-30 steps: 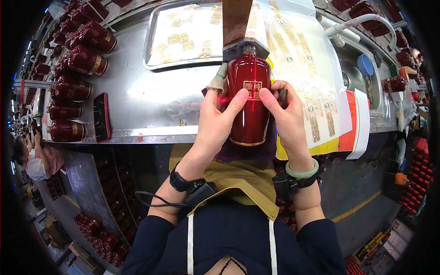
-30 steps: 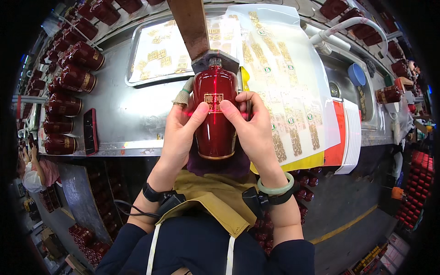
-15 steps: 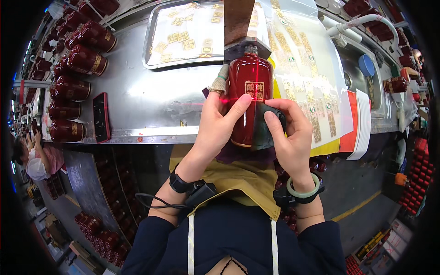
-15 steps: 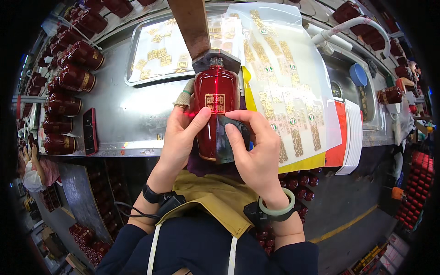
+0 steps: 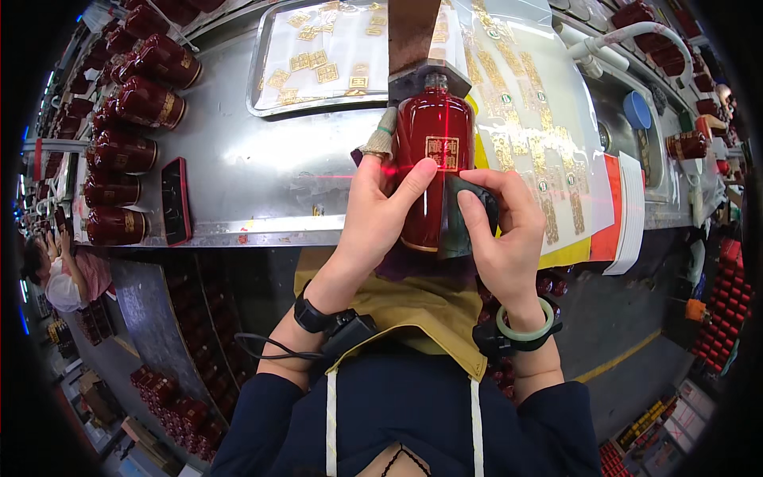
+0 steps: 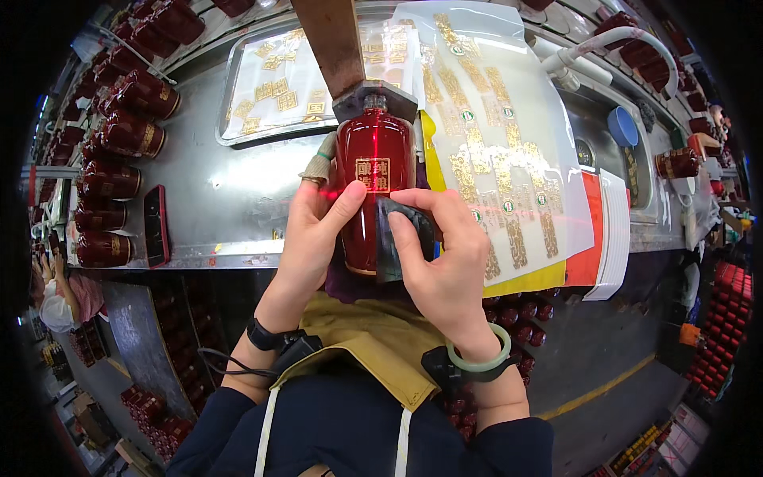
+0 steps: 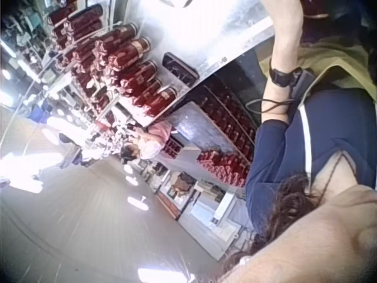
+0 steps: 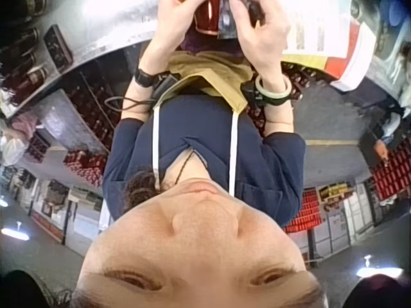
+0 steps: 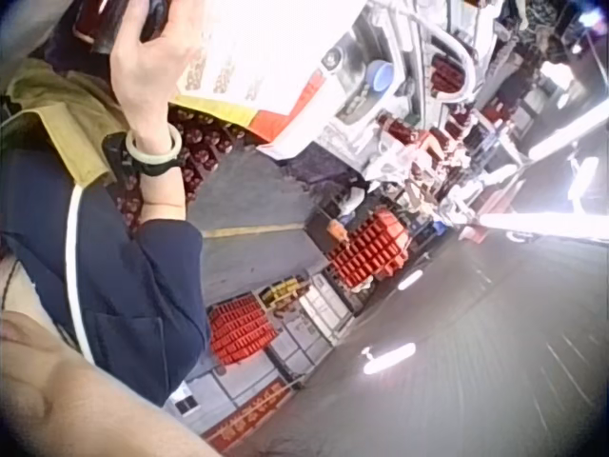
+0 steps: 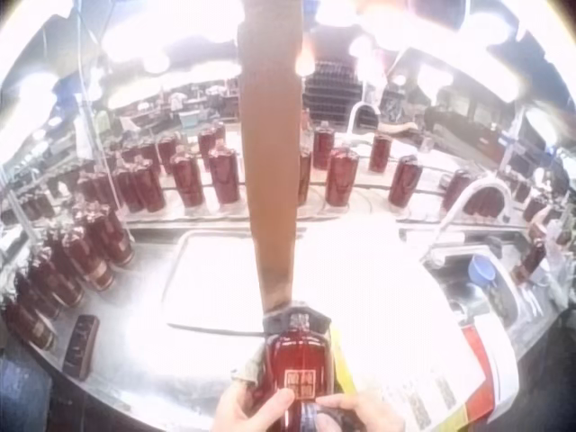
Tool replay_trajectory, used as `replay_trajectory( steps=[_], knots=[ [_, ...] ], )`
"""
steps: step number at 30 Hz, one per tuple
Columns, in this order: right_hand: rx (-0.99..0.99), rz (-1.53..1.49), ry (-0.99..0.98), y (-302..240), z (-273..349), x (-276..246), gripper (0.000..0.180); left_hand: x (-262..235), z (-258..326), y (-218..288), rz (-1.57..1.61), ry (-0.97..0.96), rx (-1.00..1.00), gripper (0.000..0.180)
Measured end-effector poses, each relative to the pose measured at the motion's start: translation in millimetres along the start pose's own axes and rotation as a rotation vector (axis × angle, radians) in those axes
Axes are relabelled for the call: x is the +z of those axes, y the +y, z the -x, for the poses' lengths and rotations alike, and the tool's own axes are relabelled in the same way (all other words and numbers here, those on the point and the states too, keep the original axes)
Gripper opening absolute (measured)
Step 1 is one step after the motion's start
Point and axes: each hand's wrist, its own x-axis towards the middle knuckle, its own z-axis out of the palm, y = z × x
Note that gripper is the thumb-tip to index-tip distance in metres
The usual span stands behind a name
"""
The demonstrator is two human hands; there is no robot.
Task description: Applying decorative labels and stickers to glass liquor bottles on a production line.
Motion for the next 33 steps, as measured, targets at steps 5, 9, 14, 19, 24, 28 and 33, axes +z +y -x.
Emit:
replay_trajectory(
  steps=[5, 9, 14, 19, 24, 28, 33],
  knots=[
    [-0.061, 0.082, -0.002, -5, -3, -1, 0.017, 2, -1, 0, 0.011, -0.005, 0.038, 0.056],
    [-0.071, 0.093, -0.005, -4, -3, -1, 0.017, 3, 0, 1, 0.029, 0.002, 0.023, 0.058],
    [0.185, -0.369, -0.026, 1, -13, -14, 0.017, -2, -4, 3, 0.192, -0.061, 0.024, 0.058],
    [0.23, -0.464, 0.012, 16, -42, -30, 0.019, -15, -9, 6, 0.122, -0.012, 0.007, 0.059],
    [0.339, -0.447, -0.154, 16, -46, -6, 0.023, -5, -6, 4, 0.151, -0.058, 0.01, 0.059],
    [0.31, -0.453, -0.135, 25, -44, 7, 0.029, 1, -6, 4, 0.158, -0.06, 0.03, 0.065],
    [0.3, -0.434, -0.11, 24, -44, 8, 0.03, 4, -7, 4, 0.047, -0.035, 0.049, 0.074]
  ],
)
